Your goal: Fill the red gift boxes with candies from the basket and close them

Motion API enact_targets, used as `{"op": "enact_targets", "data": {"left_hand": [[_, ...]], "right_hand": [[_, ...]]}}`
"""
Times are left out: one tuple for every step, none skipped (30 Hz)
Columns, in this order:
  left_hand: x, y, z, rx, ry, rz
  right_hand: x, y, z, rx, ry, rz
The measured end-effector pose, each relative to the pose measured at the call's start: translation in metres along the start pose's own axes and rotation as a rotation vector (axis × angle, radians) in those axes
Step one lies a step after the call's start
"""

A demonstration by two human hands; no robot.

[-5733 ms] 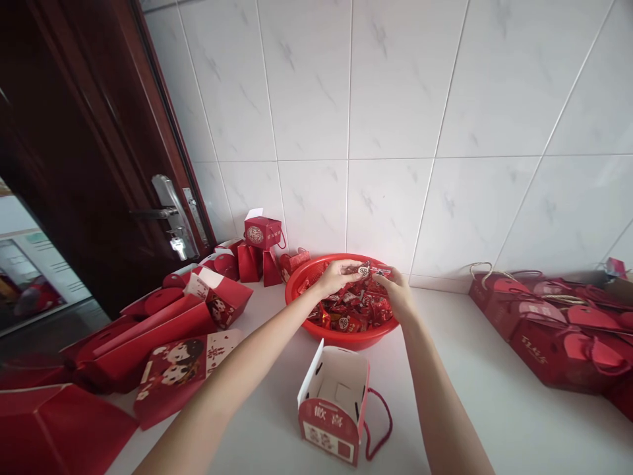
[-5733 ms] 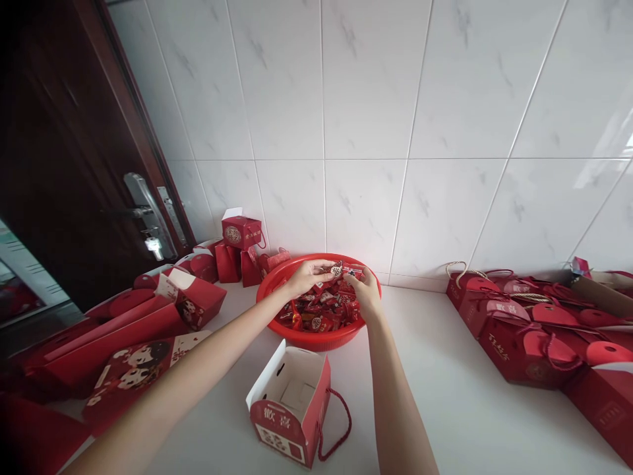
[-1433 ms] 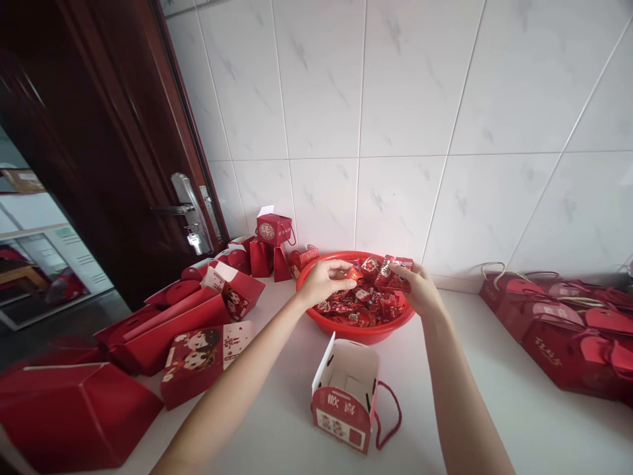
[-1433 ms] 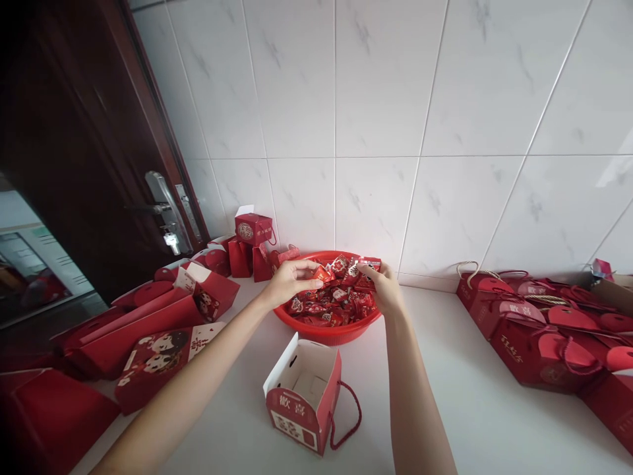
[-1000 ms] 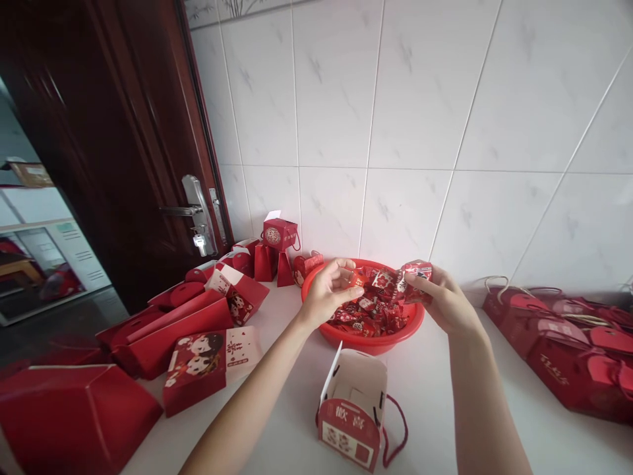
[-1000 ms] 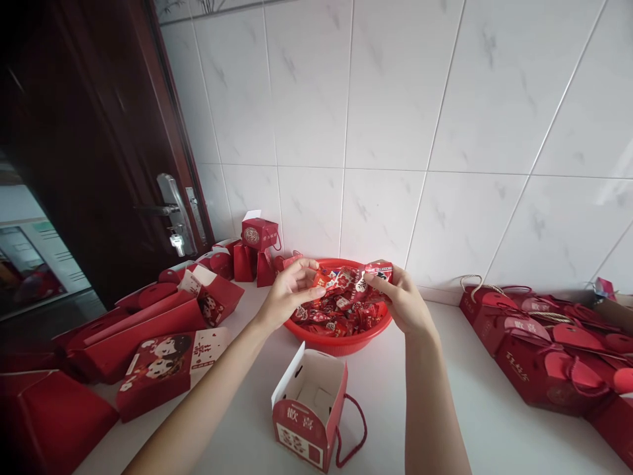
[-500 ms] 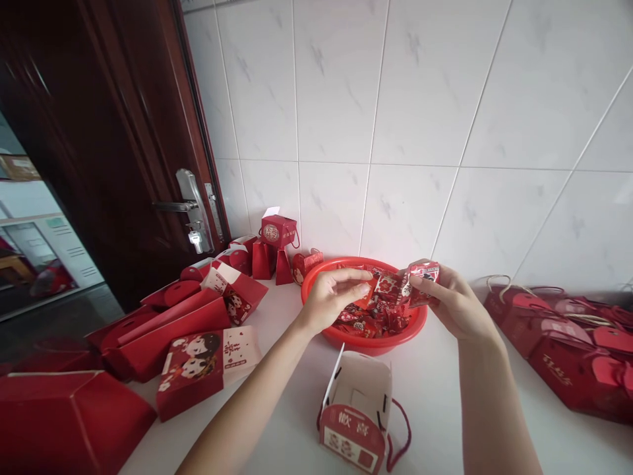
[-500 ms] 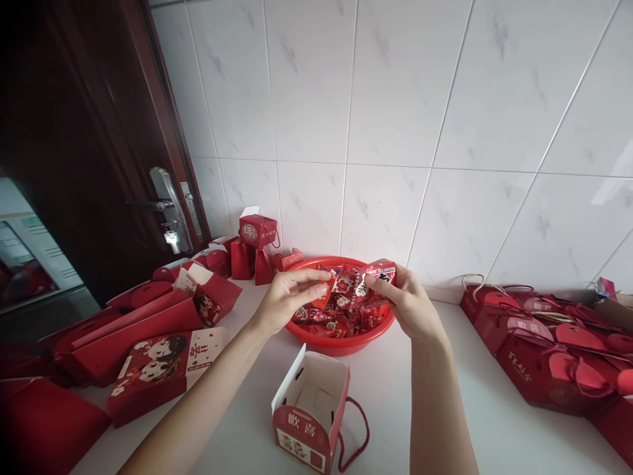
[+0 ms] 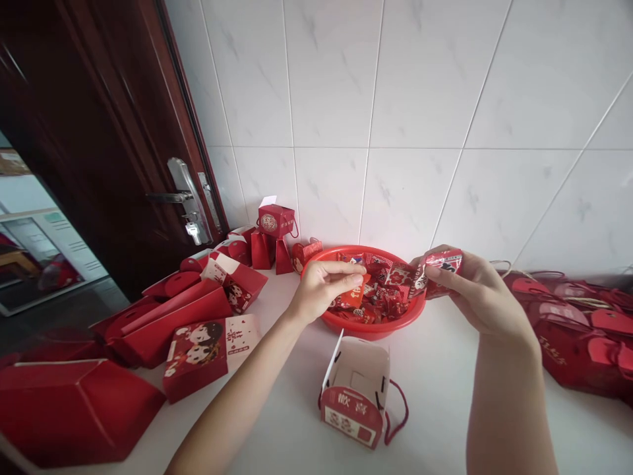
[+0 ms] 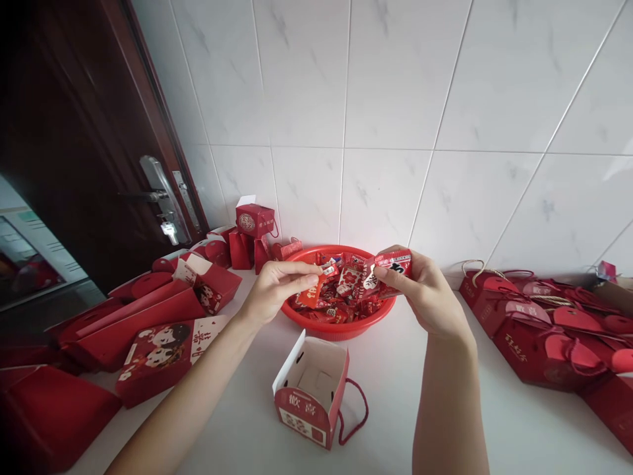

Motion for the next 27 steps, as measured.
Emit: {"op": "enact_targets", "data": {"left_hand": [[-0.001, 0.002, -0.001, 0.020, 0.002, 0.029], [-0.003, 0.005, -0.003, 0.042, 0.005, 0.058], [-0.005, 0.007, -0.005, 0.067, 0.011, 0.083], [-0.008, 0.008, -0.008, 0.092, 0.019, 0.101], [-0.010, 0.010, -0.010, 0.117, 0.031, 0.115], [-0.013, 0.011, -0.013, 0.141, 0.040, 0.131], [-0.015, 0.014, -0.015, 0.164, 0.039, 0.159], [-0.017, 0.017, -0.016, 0.184, 0.028, 0.202], [-0.020, 0.021, -0.016, 0.203, 0.005, 0.264], [-0.023, 0.027, -0.015, 0.223, -0.024, 0.338], [-0.026, 0.032, -0.013, 0.242, -0.055, 0.416], [-0.029, 0.036, -0.011, 0.261, -0.088, 0.495], [-0.033, 0.040, -0.009, 0.278, -0.118, 0.566], [-0.036, 0.042, -0.007, 0.293, -0.145, 0.627], [-0.039, 0.044, -0.006, 0.308, -0.169, 0.680], [-0.041, 0.045, -0.005, 0.324, -0.186, 0.723], [-0.042, 0.044, -0.006, 0.344, -0.192, 0.749], [-0.042, 0.043, -0.007, 0.367, -0.187, 0.751], [-0.041, 0.040, -0.011, 0.389, -0.170, 0.726], [-0.038, 0.037, -0.015, 0.403, -0.145, 0.680], [-0.036, 0.033, -0.020, 0.406, -0.114, 0.617], [-0.033, 0.030, -0.025, 0.397, -0.082, 0.549], [-0.031, 0.028, -0.030, 0.379, -0.053, 0.486], [-0.030, 0.026, -0.033, 0.358, -0.028, 0.437], [-0.030, 0.026, -0.036, 0.341, -0.007, 0.403], [-0.030, 0.025, -0.037, 0.333, 0.007, 0.381], [-0.030, 0.025, -0.038, 0.339, 0.016, 0.365]], "right_hand": [[-0.001, 0.001, 0.001, -0.011, -0.001, 0.003], [-0.002, 0.002, 0.002, -0.020, -0.002, 0.007], [-0.002, 0.002, 0.002, -0.027, -0.003, 0.011], [-0.003, 0.003, 0.003, -0.032, -0.004, 0.016], [-0.003, 0.004, 0.003, -0.037, -0.004, 0.019], [-0.003, 0.005, 0.004, -0.042, -0.005, 0.023], [-0.004, 0.005, 0.004, -0.049, -0.004, 0.030], [-0.004, 0.006, 0.004, -0.058, -0.002, 0.039], [-0.004, 0.008, 0.004, -0.066, 0.000, 0.049], [-0.004, 0.009, 0.003, -0.073, 0.002, 0.059], [-0.004, 0.010, 0.003, -0.078, 0.005, 0.070], [-0.004, 0.011, 0.003, -0.082, 0.008, 0.080], [-0.004, 0.013, 0.003, -0.088, 0.009, 0.089], [-0.004, 0.014, 0.003, -0.096, 0.009, 0.099], [-0.005, 0.015, 0.003, -0.107, 0.006, 0.108], [-0.005, 0.016, 0.004, -0.118, 0.001, 0.117], [-0.006, 0.018, 0.004, -0.129, -0.002, 0.127], [-0.006, 0.019, 0.005, -0.139, -0.002, 0.136], [-0.007, 0.020, 0.006, -0.147, 0.000, 0.145], [-0.007, 0.021, 0.006, -0.153, 0.004, 0.152], [-0.008, 0.023, 0.006, -0.159, 0.009, 0.157], [-0.008, 0.025, 0.007, -0.162, 0.015, 0.164], [-0.008, 0.027, 0.007, -0.162, 0.021, 0.172], [-0.009, 0.030, 0.007, -0.160, 0.028, 0.184], [-0.009, 0.034, 0.007, -0.156, 0.037, 0.206], [-0.010, 0.038, 0.007, -0.153, 0.046, 0.234], [-0.011, 0.041, 0.007, -0.150, 0.054, 0.264]]}}
Point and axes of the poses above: each hand's wrist, its own x-axis towards the middle knuckle, its own y-axis out of the palm, z = x × y, the point moved 8 cm from there along x, towards the middle knuckle, and after that the axes turned 2 degrees about -y, right-handed, at the moved point
